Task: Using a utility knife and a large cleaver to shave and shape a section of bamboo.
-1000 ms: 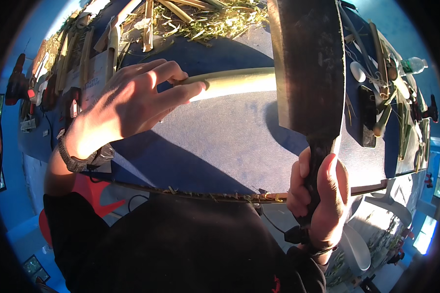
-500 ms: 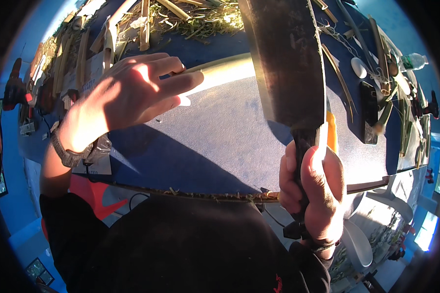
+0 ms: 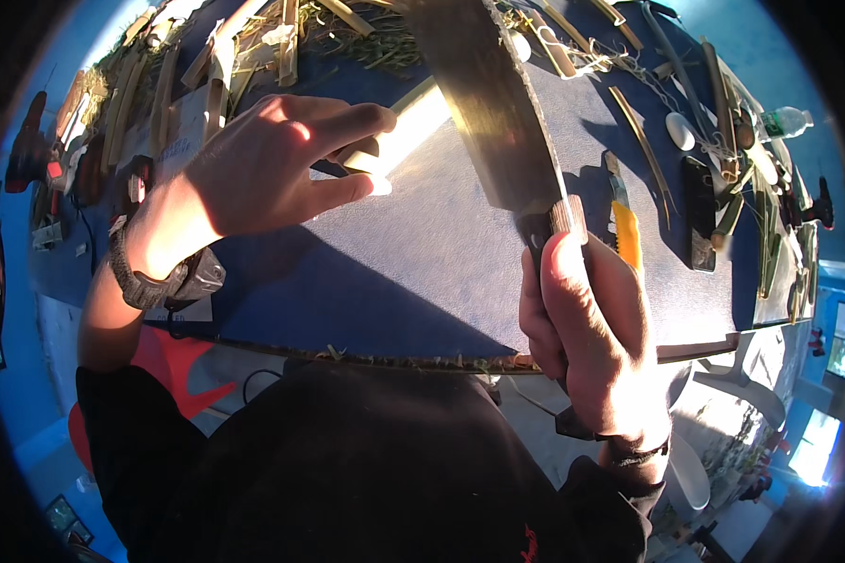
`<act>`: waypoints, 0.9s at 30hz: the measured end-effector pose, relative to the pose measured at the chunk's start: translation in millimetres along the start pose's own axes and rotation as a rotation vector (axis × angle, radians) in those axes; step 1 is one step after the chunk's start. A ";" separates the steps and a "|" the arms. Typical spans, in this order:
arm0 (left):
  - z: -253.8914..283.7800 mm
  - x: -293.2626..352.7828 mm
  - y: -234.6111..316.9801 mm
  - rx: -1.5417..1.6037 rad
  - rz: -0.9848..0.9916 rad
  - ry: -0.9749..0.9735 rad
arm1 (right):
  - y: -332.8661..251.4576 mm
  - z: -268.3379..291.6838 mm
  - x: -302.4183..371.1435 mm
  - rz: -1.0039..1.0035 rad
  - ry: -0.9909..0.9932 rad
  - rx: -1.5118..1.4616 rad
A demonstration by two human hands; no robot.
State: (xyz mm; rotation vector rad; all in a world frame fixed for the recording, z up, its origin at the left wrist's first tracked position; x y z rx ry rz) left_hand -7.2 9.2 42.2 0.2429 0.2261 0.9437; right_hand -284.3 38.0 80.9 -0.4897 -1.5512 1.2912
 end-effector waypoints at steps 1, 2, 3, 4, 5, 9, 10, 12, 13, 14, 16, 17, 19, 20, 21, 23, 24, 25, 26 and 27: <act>1.1 0.5 0.3 0.013 -0.004 0.015 | -1.0 -1.4 -0.2 0.000 0.014 0.000; 2.2 0.8 1.1 0.025 -0.008 0.030 | -2.0 -2.9 -0.1 0.001 0.026 0.000; 2.6 1.0 0.8 0.040 0.018 0.005 | -3.3 -4.6 -0.1 0.009 0.031 -0.002; 4.2 1.3 0.3 0.082 0.031 0.000 | -4.1 -6.7 -0.4 0.008 0.019 -0.018; 4.4 1.3 -1.5 0.131 0.070 -0.040 | -4.4 -8.4 -0.7 0.002 0.015 -0.033; 2.0 4.4 -5.0 0.236 0.234 -0.013 | -3.2 -13.9 -3.6 -0.028 0.026 -0.039; 0.5 4.9 -4.0 0.220 0.221 0.007 | -2.1 -16.1 -5.0 -0.032 0.022 -0.038; -3.9 5.3 -2.0 0.181 0.201 0.046 | -0.2 -20.0 -7.9 -0.049 0.014 0.011; -7.0 6.7 -2.2 0.141 0.242 0.047 | 0.9 -22.8 -9.4 -0.052 -0.002 0.039; -9.5 6.7 -1.4 0.130 0.214 0.059 | 2.3 -24.3 -10.9 -0.076 0.011 0.077; -13.9 7.3 -0.6 0.128 0.188 0.082 | 4.4 -29.4 -12.8 -0.088 -0.003 0.091; -15.6 7.7 -0.8 0.132 0.195 0.088 | 4.5 -31.9 -13.6 -0.072 -0.014 0.108; -17.9 7.7 -3.4 0.168 0.225 0.086 | 4.5 -35.4 -13.5 -0.066 -0.026 0.137; -19.5 7.5 -5.7 0.178 0.251 0.051 | 4.2 -37.1 -13.2 -0.050 -0.042 0.145; -20.7 6.7 -8.5 0.203 0.273 0.010 | 4.3 -38.2 -12.4 -0.046 -0.049 0.148; -20.0 6.8 -10.6 0.198 0.246 0.072 | 6.8 -38.7 -11.2 -0.073 -0.031 0.144; -18.3 8.0 -9.7 0.165 0.197 0.174 | 7.5 -39.1 -10.8 -0.058 -0.043 0.148; -18.4 9.3 -10.5 0.124 0.193 0.201 | 9.0 -39.2 -10.7 -0.054 -0.044 0.151; -20.4 10.2 -13.3 0.189 0.211 0.185 | 10.0 -38.8 -10.0 -0.045 -0.043 0.150; -23.7 11.0 -18.9 0.247 0.268 0.099 | 12.2 -39.0 -12.2 -0.019 -0.040 0.156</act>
Point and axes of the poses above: each hand's wrist, its own x-axis away from the middle knuckle, its own z-axis out of the back of the hand, y = z × x, the point moved 3 cm from there along -x, towards the middle knuckle, and after that the axes turned 4 degrees about -y, right-handed, at the moved point
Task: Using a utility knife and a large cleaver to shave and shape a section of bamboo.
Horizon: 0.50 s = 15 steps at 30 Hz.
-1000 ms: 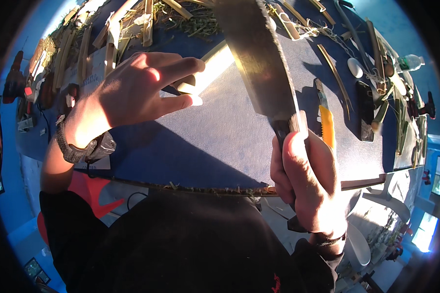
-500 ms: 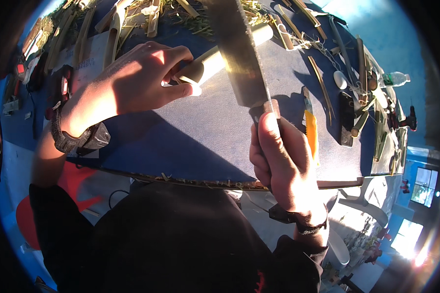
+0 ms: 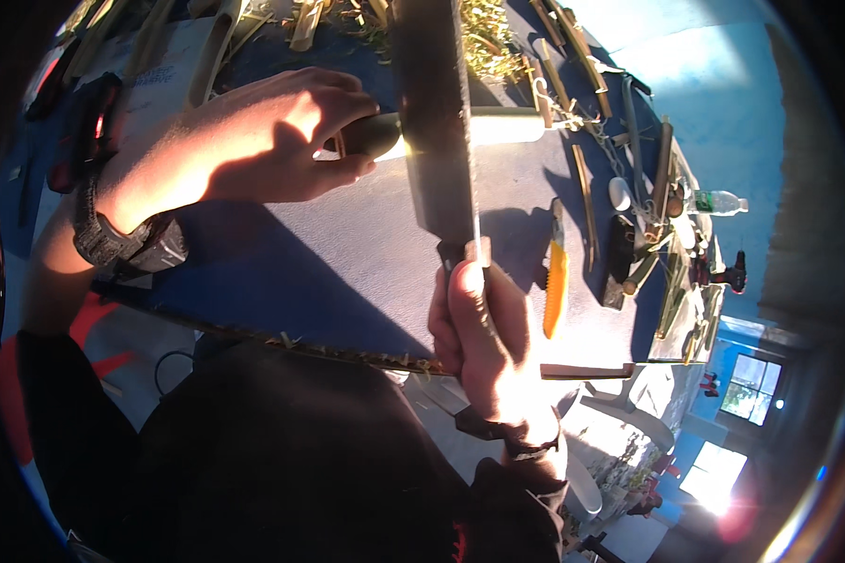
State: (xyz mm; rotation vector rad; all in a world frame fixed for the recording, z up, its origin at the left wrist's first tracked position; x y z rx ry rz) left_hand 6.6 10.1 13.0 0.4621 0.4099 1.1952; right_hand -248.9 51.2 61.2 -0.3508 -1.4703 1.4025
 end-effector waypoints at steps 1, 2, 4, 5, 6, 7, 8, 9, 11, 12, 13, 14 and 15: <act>-3.6 -0.8 -5.7 0.046 0.065 -0.087 | 2.5 -0.2 0.0 -0.016 0.003 -0.025; -4.7 -0.9 -6.4 0.060 0.008 -0.047 | 3.9 -0.3 -0.1 -0.008 -0.007 -0.032; -6.5 1.5 -8.5 0.030 -0.096 0.021 | 6.3 -1.3 1.0 -0.004 0.020 -0.026; -6.9 3.0 -9.4 0.035 -0.136 0.089 | 6.4 -2.7 2.5 0.006 -0.005 -0.043; -7.5 2.6 -10.0 -0.007 -0.184 0.154 | 7.1 -3.5 5.1 -0.011 0.011 -0.047; -9.4 3.1 -10.9 -0.019 -0.201 0.189 | 7.6 -3.9 7.0 -0.028 0.027 -0.049; -10.7 3.2 -11.9 -0.031 -0.217 0.225 | 7.9 -4.6 7.4 -0.024 0.018 -0.055; -13.4 2.9 -12.9 -0.014 -0.203 0.228 | 7.9 -5.4 8.2 -0.020 0.011 -0.061; -16.1 2.1 -15.3 0.003 -0.186 0.228 | 8.6 -6.1 7.9 -0.013 0.001 -0.066; -16.1 1.2 -16.6 0.002 -0.183 0.223 | 9.0 -6.2 7.5 -0.010 -0.001 -0.064; -15.6 1.2 -16.1 -0.017 -0.205 0.250 | 10.1 -5.7 6.9 -0.024 0.016 -0.061; -16.2 0.4 -17.4 -0.004 -0.174 0.211 | 9.8 -6.6 6.6 -0.004 -0.002 -0.065; -16.0 0.3 -17.3 -0.011 -0.170 0.207 | 10.3 -6.6 6.2 0.000 -0.001 -0.066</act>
Point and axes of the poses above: each hand's wrist, its own x-axis away from the middle knuckle, its own z-axis out of the back of the hand, y = z × x, the point moved 3 cm from there along -x, towards the middle knuckle, and after that the axes turned 4 degrees about -y, right-handed, at the moved point
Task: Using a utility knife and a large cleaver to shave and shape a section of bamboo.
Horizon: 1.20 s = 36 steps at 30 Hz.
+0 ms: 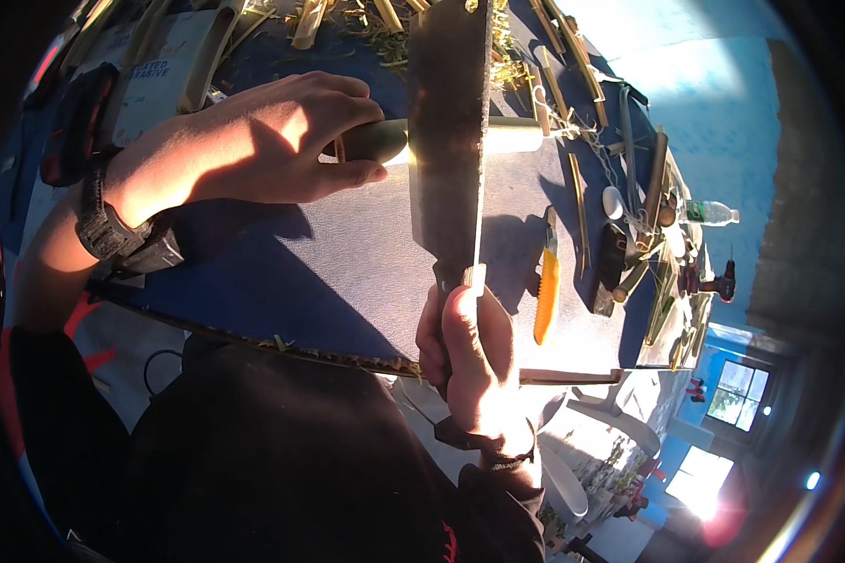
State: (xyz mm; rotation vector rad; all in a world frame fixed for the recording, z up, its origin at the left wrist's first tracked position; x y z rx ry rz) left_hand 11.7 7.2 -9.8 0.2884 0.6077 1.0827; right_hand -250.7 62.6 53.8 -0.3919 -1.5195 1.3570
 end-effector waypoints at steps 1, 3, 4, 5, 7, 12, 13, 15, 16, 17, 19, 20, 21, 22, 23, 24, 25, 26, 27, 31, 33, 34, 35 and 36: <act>1.1 0.0 0.7 -0.002 -0.018 0.008 | 0.6 -0.3 0.3 -0.007 0.013 0.002; 3.2 0.4 3.3 -0.001 -0.076 0.041 | 1.2 -1.8 0.7 0.008 -0.003 -0.010; 4.2 0.6 5.1 0.003 -0.117 0.069 | 1.6 -1.2 1.1 0.003 0.014 -0.011; 4.3 0.7 5.2 0.004 -0.102 0.076 | 2.7 -1.6 1.4 0.000 0.031 -0.024; 5.0 1.5 4.9 0.002 -0.068 0.083 | 3.5 -1.6 1.5 -0.012 0.030 -0.032; 2.0 1.0 2.7 0.033 -0.077 0.031 | 5.5 -1.4 -0.2 -0.012 -0.002 -0.043; 1.4 1.4 2.9 0.017 -0.093 0.056 | 6.0 -0.9 -0.2 -0.005 0.005 -0.039; 0.8 2.0 2.7 -0.017 -0.125 0.095 | 7.2 -0.5 0.1 0.011 0.018 -0.030; 0.4 2.3 1.9 -0.014 -0.127 0.089 | 7.9 -0.5 -0.1 0.015 0.014 -0.023; 0.5 2.0 1.3 -0.012 -0.129 0.082 | 8.1 -0.7 -0.5 0.020 0.011 -0.016; 1.2 1.4 -0.1 0.036 -0.104 0.032 | 7.6 -1.5 -1.3 0.023 0.004 0.000; 1.9 0.7 -0.3 0.062 -0.086 0.006 | 6.6 -1.9 -2.3 0.024 0.002 0.010; 2.8 -0.6 0.3 0.090 -0.070 -0.018 | 4.9 -2.6 -3.3 0.024 0.000 0.020; 3.8 -2.0 2.6 0.066 -0.071 -0.016 | 2.5 -3.4 -5.0 0.027 0.005 0.043; 6.1 -3.0 6.5 0.060 -0.104 0.017 | -0.6 -4.2 -6.8 0.030 0.011 0.065; 8.8 -3.8 11.7 0.005 -0.155 0.076 | -4.1 -5.1 -9.4 0.032 0.018 0.087; 10.1 -4.5 16.5 -0.030 -0.183 0.094 | -7.3 -6.3 -10.4 0.013 0.035 0.043; 11.5 -5.0 18.7 -0.007 -0.166 0.055 | -11.2 -7.5 -13.2 0.018 0.034 0.067; 11.7 -5.3 19.8 0.034 -0.124 -0.025 | -14.7 -8.9 -15.6 0.013 0.042 0.087; 13.2 -5.6 19.9 0.019 -0.047 -0.147 | -17.0 -14.3 -20.9 -0.032 0.058 0.031; 12.0 -7.5 17.2 -0.002 -0.059 -0.093 | -13.1 -16.8 -18.5 0.018 0.034 0.021; 11.8 -8.4 15.8 -0.016 -0.089 -0.038 | -9.1 -17.6 -15.1 0.007 0.028 0.005; 10.7 -8.8 13.2 -0.050 -0.093 -0.011 | -4.7 -18.2 -10.0 -0.005 0.022 -0.011; 9.7 -8.2 11.0 0.001 -0.109 -0.001 | 0.1 -18.3 -3.7 -0.036 0.036 -0.024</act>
Point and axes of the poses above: each hand's wrist, its own x-axis away from the middle knuckle, its own z-axis out of the back of the hand, y = z × x, the point moved 3 cm from there along -x, towards the middle knuckle, and after that the axes turned 4 degrees about -y, right-handed, at the moved point
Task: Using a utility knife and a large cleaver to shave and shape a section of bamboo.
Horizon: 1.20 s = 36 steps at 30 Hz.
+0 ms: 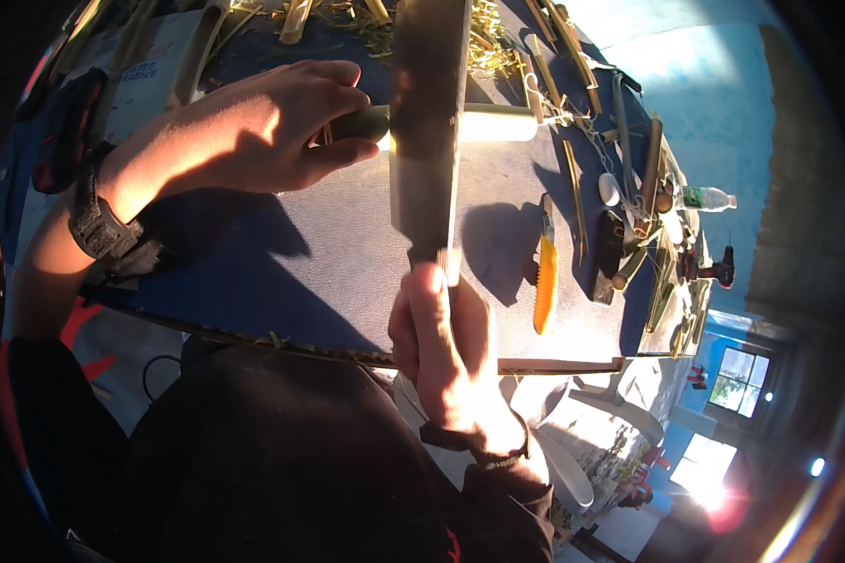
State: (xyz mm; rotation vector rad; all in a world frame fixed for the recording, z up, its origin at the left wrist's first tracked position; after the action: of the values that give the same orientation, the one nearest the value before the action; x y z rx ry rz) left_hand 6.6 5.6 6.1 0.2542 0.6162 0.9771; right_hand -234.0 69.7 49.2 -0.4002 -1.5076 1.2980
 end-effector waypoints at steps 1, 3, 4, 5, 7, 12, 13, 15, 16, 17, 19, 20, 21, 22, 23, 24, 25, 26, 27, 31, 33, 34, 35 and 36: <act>-1.8 0.6 -2.8 0.033 0.007 -0.014 | 3.8 -0.4 5.4 -0.007 -0.006 -0.011; -3.7 1.7 -7.0 0.047 0.009 -0.014 | 9.2 -0.9 11.8 -0.023 -0.007 -0.046; -4.3 1.9 -7.7 0.030 0.002 -0.001 | 11.3 -0.6 13.1 -0.063 0.025 -0.073; -4.9 1.9 -7.7 0.014 -0.005 0.011 | 10.0 -1.4 11.6 -0.033 -0.002 -0.063; -4.9 1.4 -6.6 0.010 -0.021 0.028 | 4.1 -1.2 5.2 0.026 -0.002 0.026; -5.4 0.6 -5.1 0.055 0.024 -0.048 | -14.0 0.9 -15.2 0.083 -0.033 0.053; -2.9 1.4 -3.5 0.038 -0.004 0.053 | -14.0 0.3 -16.3 0.047 -0.017 0.041; -1.5 3.1 -3.3 -0.004 0.005 0.101 | -13.8 -0.8 -18.8 0.007 -0.007 -0.008; -1.4 3.8 -2.5 -0.007 -0.002 0.121 | -14.5 -1.9 -19.6 0.033 -0.017 -0.008; -0.8 5.9 -5.4 0.023 0.064 0.067 | -14.5 -2.5 -20.6 0.042 -0.020 -0.009; 2.3 6.8 -5.7 -0.038 0.033 0.060 | -13.6 -2.9 -22.3 0.046 -0.016 -0.005; 3.4 6.8 -6.9 -0.044 0.042 0.032 | -12.5 -2.8 -22.6 0.040 -0.007 -0.001; 4.5 6.0 -8.3 -0.053 0.052 0.005 | -12.2 -3.0 -22.4 0.060 -0.018 -0.008; 5.4 5.3 -10.1 -0.066 0.069 -0.025 | -10.5 -1.9 -21.6 0.034 0.003 0.023; 5.3 3.5 -12.5 -0.080 0.098 -0.075 | -8.8 -2.4 -18.8 0.034 0.004 0.042; 4.6 1.8 -15.2 -0.093 0.132 -0.130 | -6.9 -2.6 -15.6 0.032 0.004 0.055; 4.0 0.1 -17.3 -0.096 0.148 -0.167 | -4.7 -2.9 -11.3 0.031 0.012 0.099; 3.3 -1.4 -18.9 -0.096 0.156 -0.181 | -0.1 -2.7 -7.8 -0.040 0.030 0.119; 4.4 0.1 -17.5 -0.042 0.098 -0.128 | 1.3 -3.6 -3.5 -0.023 0.002 0.062; 3.7 3.0 -17.5 -0.082 0.004 -0.065 | 4.4 -2.5 0.2 -0.035 -0.004 -0.019; 3.2 3.2 -16.1 -0.153 -0.052 -0.038 | 0.3 -1.5 -4.7 0.025 0.006 0.049; 2.3 3.1 -14.9 -0.138 -0.061 -0.023 | -2.0 -1.8 -7.6 0.046 0.014 0.072; 1.4 3.3 -13.7 -0.124 -0.042 -0.013 | -4.8 -1.1 -12.9 0.035 0.009 0.041; 0.5 3.6 -12.1 -0.109 -0.023 -0.003 | -8.0 -1.9 -16.8 0.052 -0.004 0.059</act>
State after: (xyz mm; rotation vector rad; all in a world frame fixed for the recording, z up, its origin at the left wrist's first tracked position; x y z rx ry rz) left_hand 16.7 2.0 -0.5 0.1512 0.5602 0.9845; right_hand -223.0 54.6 47.7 -0.4009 -1.4667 1.3817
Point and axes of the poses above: each hand's wrist, its own x-axis away from the middle knuckle, its own z-axis out of the back of the hand, y = z × x, the point moved 3 cm from there along -x, towards the middle knuckle, and after that the axes turned 4 degrees about -y, right-handed, at the moved point
